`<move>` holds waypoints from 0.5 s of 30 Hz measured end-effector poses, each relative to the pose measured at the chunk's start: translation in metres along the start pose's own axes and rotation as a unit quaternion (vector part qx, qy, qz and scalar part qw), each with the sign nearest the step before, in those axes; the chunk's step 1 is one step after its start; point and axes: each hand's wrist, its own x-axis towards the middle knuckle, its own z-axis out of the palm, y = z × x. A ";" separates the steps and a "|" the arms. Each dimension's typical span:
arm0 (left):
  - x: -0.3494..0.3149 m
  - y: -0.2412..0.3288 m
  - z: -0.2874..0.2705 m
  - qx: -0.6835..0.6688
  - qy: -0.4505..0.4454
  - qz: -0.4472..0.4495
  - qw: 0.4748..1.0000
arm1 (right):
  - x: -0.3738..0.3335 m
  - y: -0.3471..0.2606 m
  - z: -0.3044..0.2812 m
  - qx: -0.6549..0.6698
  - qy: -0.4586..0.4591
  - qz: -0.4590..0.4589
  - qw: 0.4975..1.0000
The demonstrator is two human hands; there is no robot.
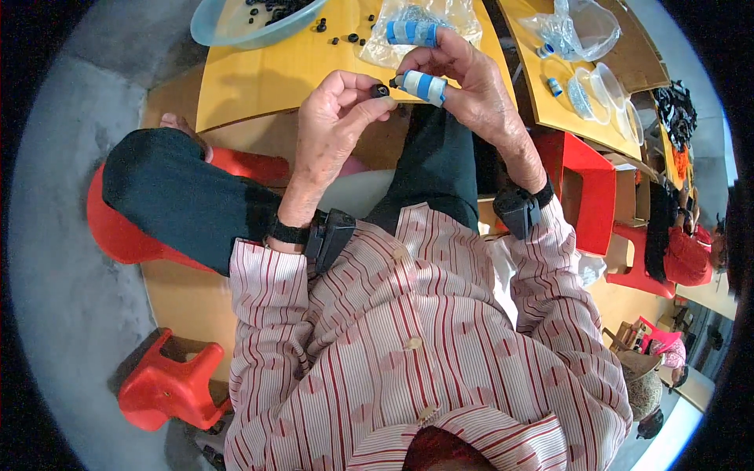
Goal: The person assembles small components by hand, taking black plastic pieces from the table and springs from a plastic bag, then fitting them into cylindrical parts.
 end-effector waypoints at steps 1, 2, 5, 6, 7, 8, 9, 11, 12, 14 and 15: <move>0.000 0.000 0.000 0.007 0.006 0.005 1.000 | 0.000 -0.001 0.000 -0.014 0.000 -0.011 1.000; 0.000 0.000 0.000 0.006 0.006 0.004 1.000 | 0.000 0.000 0.001 -0.029 0.001 -0.021 0.999; -0.001 -0.001 -0.001 0.022 0.005 0.003 1.000 | 0.001 0.000 0.002 -0.032 -0.006 -0.014 0.999; 0.000 -0.001 -0.001 0.028 0.005 0.004 1.000 | 0.001 0.001 0.002 -0.031 -0.006 -0.014 0.999; 0.000 -0.001 -0.001 0.033 0.006 0.005 0.999 | 0.001 0.001 0.003 -0.043 -0.006 -0.010 0.999; -0.001 0.000 -0.001 0.033 0.007 0.004 0.999 | 0.001 0.001 0.003 -0.055 -0.006 -0.007 0.998; -0.001 0.002 -0.001 0.052 0.010 0.006 0.999 | 0.002 0.001 0.003 -0.055 -0.008 -0.008 0.998; -0.001 0.003 0.000 0.070 0.013 0.008 0.997 | 0.002 0.000 0.004 -0.077 -0.008 -0.021 0.997; -0.001 0.002 0.000 0.071 0.017 0.009 0.997 | 0.002 0.000 0.004 -0.077 -0.009 -0.021 0.997; -0.001 0.002 -0.001 0.072 0.021 0.010 0.997 | 0.002 -0.002 0.005 -0.083 -0.010 -0.040 0.996; -0.001 0.002 -0.001 0.075 0.023 0.007 0.997 | 0.002 -0.002 0.005 -0.083 -0.010 -0.040 0.996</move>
